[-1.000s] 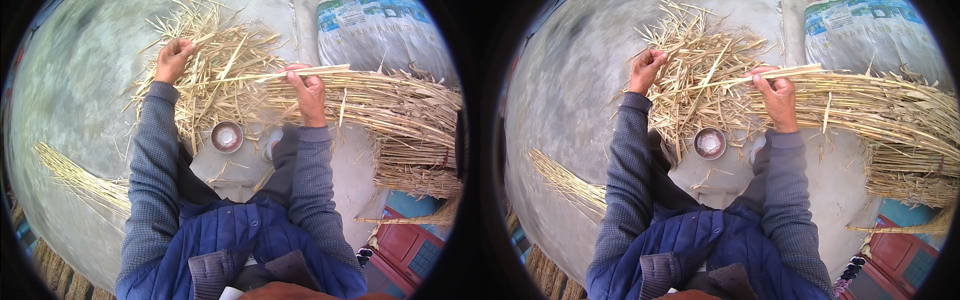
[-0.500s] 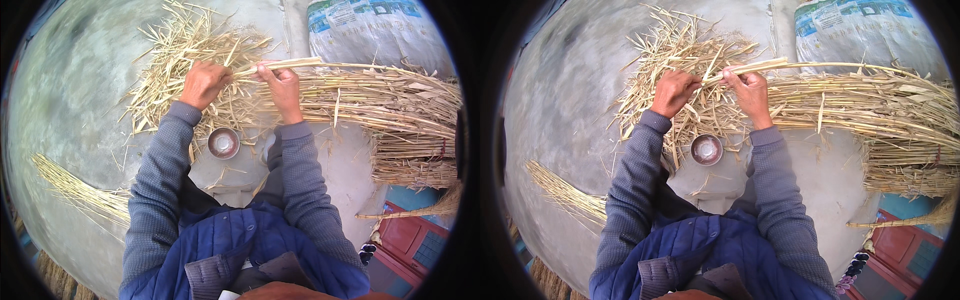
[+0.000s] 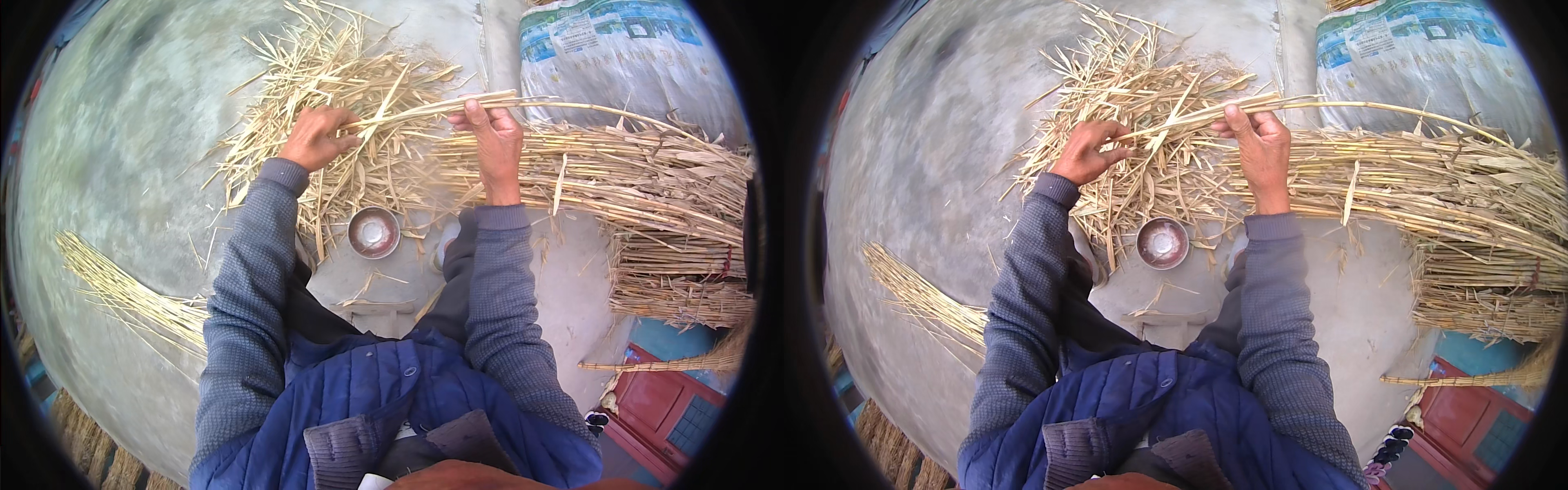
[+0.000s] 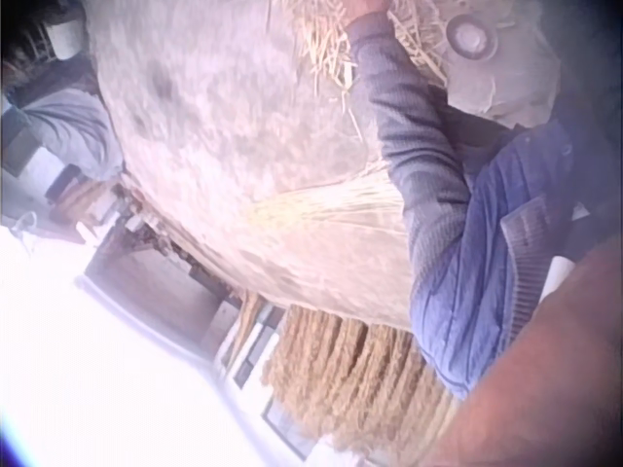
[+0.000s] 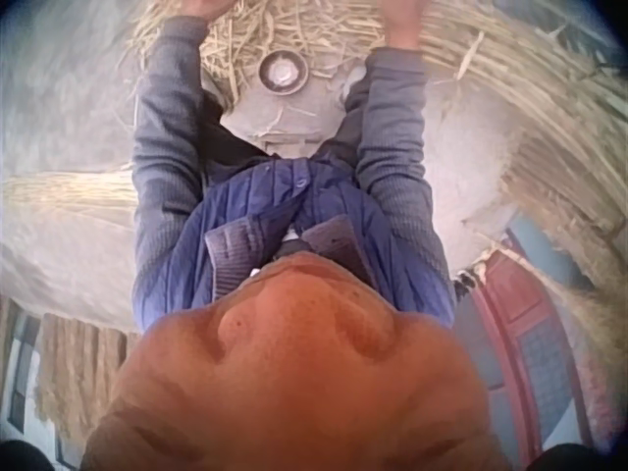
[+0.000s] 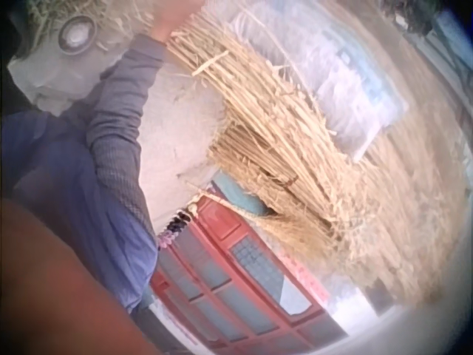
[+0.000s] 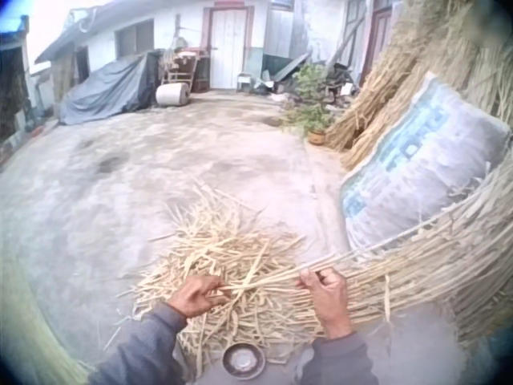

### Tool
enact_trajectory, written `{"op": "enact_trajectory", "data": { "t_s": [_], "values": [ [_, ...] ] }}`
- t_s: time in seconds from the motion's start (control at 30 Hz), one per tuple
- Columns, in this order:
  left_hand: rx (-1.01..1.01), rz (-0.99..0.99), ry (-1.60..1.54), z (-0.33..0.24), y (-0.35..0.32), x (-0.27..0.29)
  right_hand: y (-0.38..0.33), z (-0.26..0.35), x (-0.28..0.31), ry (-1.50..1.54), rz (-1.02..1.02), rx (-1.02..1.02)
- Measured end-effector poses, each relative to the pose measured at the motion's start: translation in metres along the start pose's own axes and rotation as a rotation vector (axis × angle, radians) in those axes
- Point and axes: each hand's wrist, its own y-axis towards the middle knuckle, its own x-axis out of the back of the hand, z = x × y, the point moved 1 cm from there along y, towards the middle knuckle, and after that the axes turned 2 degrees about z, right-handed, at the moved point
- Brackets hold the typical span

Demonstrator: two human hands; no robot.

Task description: The person sits on the floor and repeatedly pulls thin strips from dried straw stalks by hand. The separated strips are placed into a pile on the left, while the remaining stalks are set aside on the right.

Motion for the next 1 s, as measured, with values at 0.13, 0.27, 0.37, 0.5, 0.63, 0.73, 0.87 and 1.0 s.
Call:
{"op": "enact_trajectory", "data": {
  "t_s": [0.13,0.27,0.37,0.5,0.63,0.73,0.87,1.0],
  "values": [
    [0.084,-0.051,-0.324,-0.022,-0.010,0.007,-0.023,-0.002,-0.030,-0.007,0.174,0.029],
    [0.078,-0.072,-0.265,-0.017,-0.031,0.030,-0.036,-0.002,-0.039,-0.141,0.190,-0.121],
    [0.079,-0.093,-0.269,-0.012,-0.048,0.041,-0.047,0.007,-0.046,-0.424,0.114,-0.157],
    [0.102,-0.067,-0.272,-0.006,-0.074,0.048,-0.070,0.027,-0.052,0.110,0.093,0.054],
    [0.242,0.088,-0.548,0.009,-0.087,0.055,-0.077,0.034,-0.048,0.224,0.033,0.102],
    [0.301,-0.315,-0.888,0.036,-0.086,0.074,-0.074,0.029,-0.045,0.153,-0.037,0.066],
    [0.554,-0.623,-0.437,0.069,-0.098,0.099,-0.074,0.026,-0.046,0.128,-0.048,0.033],
    [0.280,-0.711,0.557,0.049,-0.102,0.097,-0.075,0.026,-0.053,0.151,-0.053,0.029]
  ]
}}
